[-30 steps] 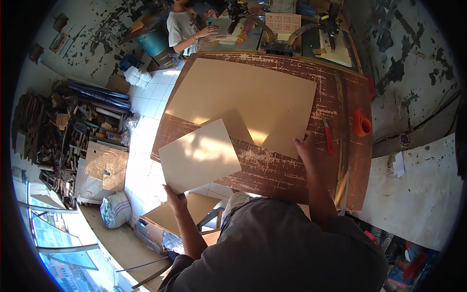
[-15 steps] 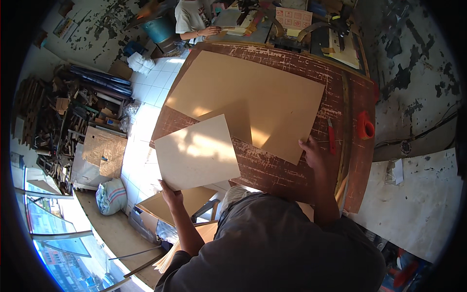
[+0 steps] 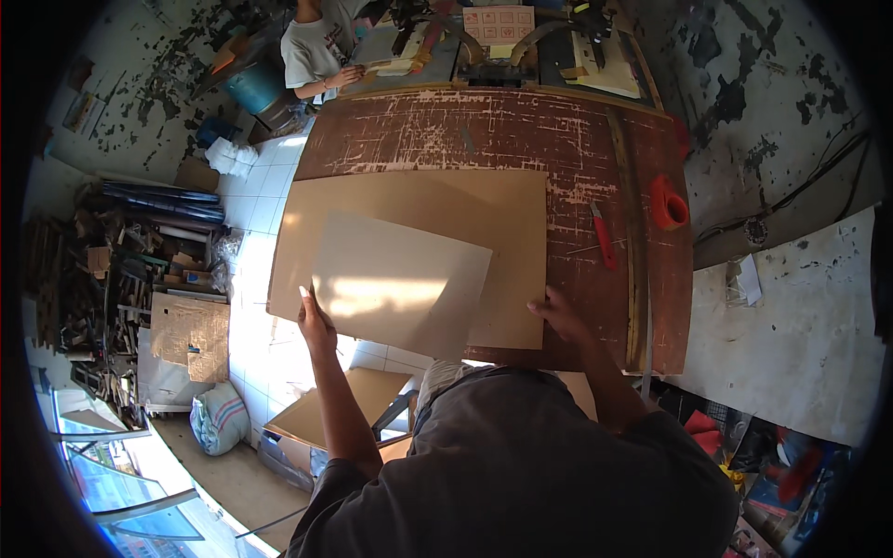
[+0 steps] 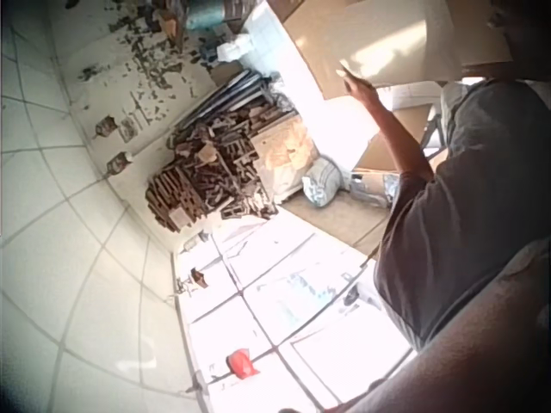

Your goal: The person cuts a fiberboard with a utility knife and a ruler on a wooden workbench. They align the ruler, make multiple cuts, move the ruler aside, and use a smaller rectangular board as a guide to cut another section of the larger board.

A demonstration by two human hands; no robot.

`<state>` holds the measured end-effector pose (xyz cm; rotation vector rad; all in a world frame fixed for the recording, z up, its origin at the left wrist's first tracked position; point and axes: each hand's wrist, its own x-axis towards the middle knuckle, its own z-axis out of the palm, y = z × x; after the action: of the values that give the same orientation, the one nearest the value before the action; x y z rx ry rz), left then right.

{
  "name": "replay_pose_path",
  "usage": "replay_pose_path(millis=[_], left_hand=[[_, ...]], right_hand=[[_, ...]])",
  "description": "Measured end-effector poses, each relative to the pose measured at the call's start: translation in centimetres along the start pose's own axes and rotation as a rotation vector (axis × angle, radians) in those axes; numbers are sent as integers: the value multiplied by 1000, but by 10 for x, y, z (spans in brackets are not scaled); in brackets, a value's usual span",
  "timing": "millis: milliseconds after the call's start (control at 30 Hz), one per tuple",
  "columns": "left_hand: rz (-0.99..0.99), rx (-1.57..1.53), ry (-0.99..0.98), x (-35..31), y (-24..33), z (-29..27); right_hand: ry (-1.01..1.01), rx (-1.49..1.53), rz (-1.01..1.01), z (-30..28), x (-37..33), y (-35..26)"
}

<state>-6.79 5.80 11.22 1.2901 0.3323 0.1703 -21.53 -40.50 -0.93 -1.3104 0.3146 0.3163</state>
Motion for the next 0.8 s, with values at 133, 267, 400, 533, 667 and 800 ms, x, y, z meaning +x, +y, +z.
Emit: replay_pose_path(millis=[133, 267, 400, 533, 667, 800], left_hand=[[13, 21, -66, 46, -13, 16], [41, 158, -304, 66, -16, 76], [49, 270, -421, 72, -19, 127], [-106, 495, -549, 79, -31, 189], [-21, 458, -528, 93, -65, 231], [89, 492, -534, 102, -95, 271]], right_hand=[[-31, -221, 10, 23, -13, -23], [44, -400, 363, -12, -5, -41], [297, -328, 157, -11, -3, -84], [204, -201, -111, 3, 9, -75], [419, -266, -325, 34, 14, -51], [591, -174, -241, 48, 25, -31]])
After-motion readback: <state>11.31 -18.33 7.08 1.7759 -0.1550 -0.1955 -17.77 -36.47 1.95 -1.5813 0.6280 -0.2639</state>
